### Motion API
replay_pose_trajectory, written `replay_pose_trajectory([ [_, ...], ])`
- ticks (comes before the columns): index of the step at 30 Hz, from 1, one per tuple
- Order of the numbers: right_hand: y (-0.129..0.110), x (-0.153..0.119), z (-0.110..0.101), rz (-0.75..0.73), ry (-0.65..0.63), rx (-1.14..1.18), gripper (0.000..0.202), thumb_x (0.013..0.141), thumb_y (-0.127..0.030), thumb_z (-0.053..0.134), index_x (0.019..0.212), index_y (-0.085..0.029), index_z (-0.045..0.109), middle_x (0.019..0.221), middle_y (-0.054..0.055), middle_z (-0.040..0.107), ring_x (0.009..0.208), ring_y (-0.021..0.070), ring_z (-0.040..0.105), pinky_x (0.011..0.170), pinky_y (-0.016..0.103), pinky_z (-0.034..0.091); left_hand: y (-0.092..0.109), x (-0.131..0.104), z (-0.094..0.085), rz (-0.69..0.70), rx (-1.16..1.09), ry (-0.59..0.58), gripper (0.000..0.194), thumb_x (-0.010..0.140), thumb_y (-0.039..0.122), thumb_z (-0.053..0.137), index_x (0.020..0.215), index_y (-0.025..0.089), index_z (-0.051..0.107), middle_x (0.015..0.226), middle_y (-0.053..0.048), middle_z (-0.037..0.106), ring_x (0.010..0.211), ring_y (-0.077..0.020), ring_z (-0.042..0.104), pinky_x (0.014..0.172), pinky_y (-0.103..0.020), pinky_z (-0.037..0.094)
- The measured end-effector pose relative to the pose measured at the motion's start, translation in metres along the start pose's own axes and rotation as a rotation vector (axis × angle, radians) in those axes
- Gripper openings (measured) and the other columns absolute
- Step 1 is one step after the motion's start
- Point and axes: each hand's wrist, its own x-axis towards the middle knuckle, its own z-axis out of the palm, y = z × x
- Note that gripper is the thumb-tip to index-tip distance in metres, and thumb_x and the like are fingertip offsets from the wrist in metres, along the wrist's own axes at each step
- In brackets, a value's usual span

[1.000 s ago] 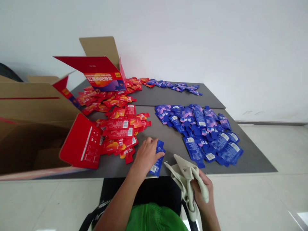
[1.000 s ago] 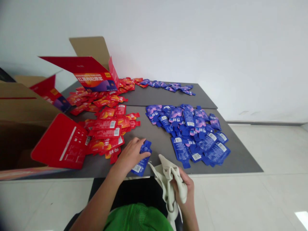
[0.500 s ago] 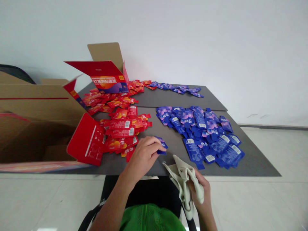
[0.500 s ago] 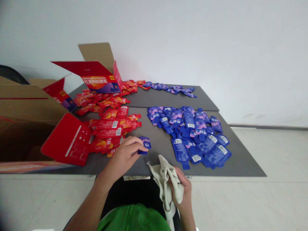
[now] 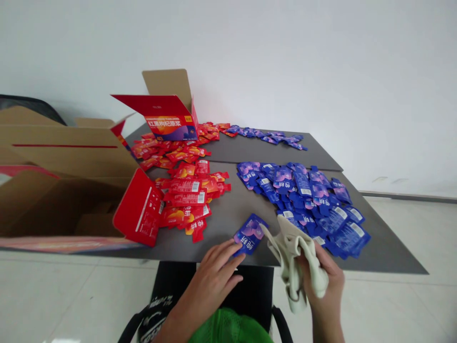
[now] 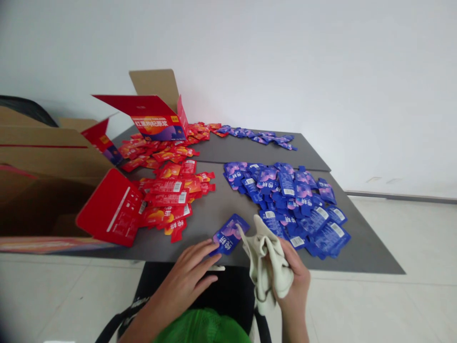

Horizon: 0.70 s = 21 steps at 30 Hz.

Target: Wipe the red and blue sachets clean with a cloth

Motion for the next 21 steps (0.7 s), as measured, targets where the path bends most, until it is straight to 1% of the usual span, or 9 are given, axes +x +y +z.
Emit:
replay_pose_trajectory([
  [2, -0.017, 0.017, 0.011, -0.131, -0.027, -0.043, 0.032, 0.087, -0.025, 0.076, 0.119, -0.025, 0.078, 0.114, 0.008, 0.078, 0.102, 0.0288, 0.074, 0.089, 0.038, 0.06, 0.001, 0.0, 0.008, 0.019, -0.011, 0.013, 0.045, 0.095, 0.022, 0.072, 0.139, 0.022, 0.06, 0.146, -0.01, 0.062, 0.138, -0.0274, 0.055, 0.114, -0.048, 0.05],
  [5, -0.036, 0.026, 0.042, -0.345, -0.277, -0.108, 0.039, 0.092, -0.017, 0.067, 0.129, -0.027, 0.073, 0.117, 0.008, 0.077, 0.103, 0.0262, 0.072, 0.089, 0.037, 0.059, 0.0, 0.002, 0.016, 0.011, -0.024, 0.016, 0.039, 0.094, 0.02, 0.073, 0.133, 0.022, 0.065, 0.135, -0.007, 0.069, 0.127, -0.026, 0.061, 0.109, -0.046, 0.053],
  [8, -0.037, 0.02, 0.071, -0.469, -0.572, -0.213, 0.051, 0.091, -0.005, 0.06, 0.134, -0.029, 0.07, 0.121, 0.007, 0.076, 0.104, 0.0248, 0.07, 0.089, 0.036, 0.06, 0.0, 0.004, 0.02, -0.022, -0.026, 0.037, 0.024, 0.092, 0.017, 0.074, 0.115, 0.023, 0.072, 0.114, -0.003, 0.076, 0.111, -0.0252, 0.066, 0.102, -0.046, 0.055],
  [10, -0.027, 0.02, 0.082, -0.474, -0.648, -0.275, 0.054, 0.089, -0.001, 0.059, 0.134, -0.028, 0.071, 0.121, 0.006, 0.076, 0.106, 0.0248, 0.069, 0.093, 0.036, 0.06, 0.001, 0.006, 0.021, -0.038, -0.034, 0.042, 0.024, 0.091, 0.014, 0.074, 0.113, 0.024, 0.072, 0.111, -0.001, 0.076, 0.107, -0.0246, 0.066, 0.1, -0.045, 0.055],
  [13, -0.008, 0.038, 0.081, -0.446, -0.611, -0.367, 0.052, 0.089, -0.002, 0.06, 0.135, -0.025, 0.069, 0.124, 0.008, 0.075, 0.109, 0.0269, 0.068, 0.096, 0.04, 0.059, 0.001, 0.006, 0.021, -0.032, -0.059, 0.042, 0.038, 0.092, 0.013, 0.073, 0.127, 0.027, 0.068, 0.125, 0.001, 0.074, 0.119, -0.0232, 0.063, 0.104, -0.043, 0.051],
  [16, 0.001, 0.068, 0.071, -0.437, -0.521, -0.49, 0.051, 0.09, -0.004, 0.059, 0.136, -0.022, 0.069, 0.125, 0.01, 0.074, 0.105, 0.0297, 0.068, 0.092, 0.045, 0.059, 0.001, 0.005, 0.022, -0.031, -0.069, 0.039, 0.042, 0.093, 0.014, 0.072, 0.132, 0.028, 0.066, 0.132, 0.001, 0.072, 0.125, -0.0222, 0.061, 0.107, -0.042, 0.049],
  [18, -0.004, 0.076, 0.065, -0.447, -0.435, -0.515, 0.051, 0.09, -0.004, 0.056, 0.136, -0.022, 0.068, 0.126, 0.011, 0.074, 0.104, 0.0299, 0.068, 0.09, 0.045, 0.058, 0.0, 0.003, 0.023, -0.036, -0.066, 0.04, 0.044, 0.093, 0.015, 0.073, 0.135, 0.028, 0.064, 0.133, 0.002, 0.072, 0.126, -0.022, 0.061, 0.108, -0.041, 0.048],
  [20, -0.016, 0.067, 0.063, -0.478, -0.39, -0.457, 0.051, 0.091, -0.006, 0.056, 0.138, -0.023, 0.067, 0.127, 0.011, 0.073, 0.106, 0.0289, 0.068, 0.09, 0.043, 0.058, -0.001, 0.002, 0.026, -0.036, -0.06, 0.048, 0.046, 0.093, 0.015, 0.074, 0.136, 0.029, 0.064, 0.134, 0.002, 0.071, 0.126, -0.0219, 0.06, 0.108, -0.041, 0.048],
  [21, -0.023, 0.058, 0.064, -0.501, -0.411, -0.413, 0.052, 0.092, -0.007, 0.057, 0.14, -0.024, 0.065, 0.128, 0.011, 0.073, 0.108, 0.0281, 0.068, 0.091, 0.042, 0.058, -0.001, 0.001, 0.027, -0.038, -0.056, 0.055, 0.044, 0.093, 0.016, 0.074, 0.134, 0.029, 0.065, 0.132, 0.002, 0.072, 0.125, -0.022, 0.061, 0.107, -0.041, 0.049],
])
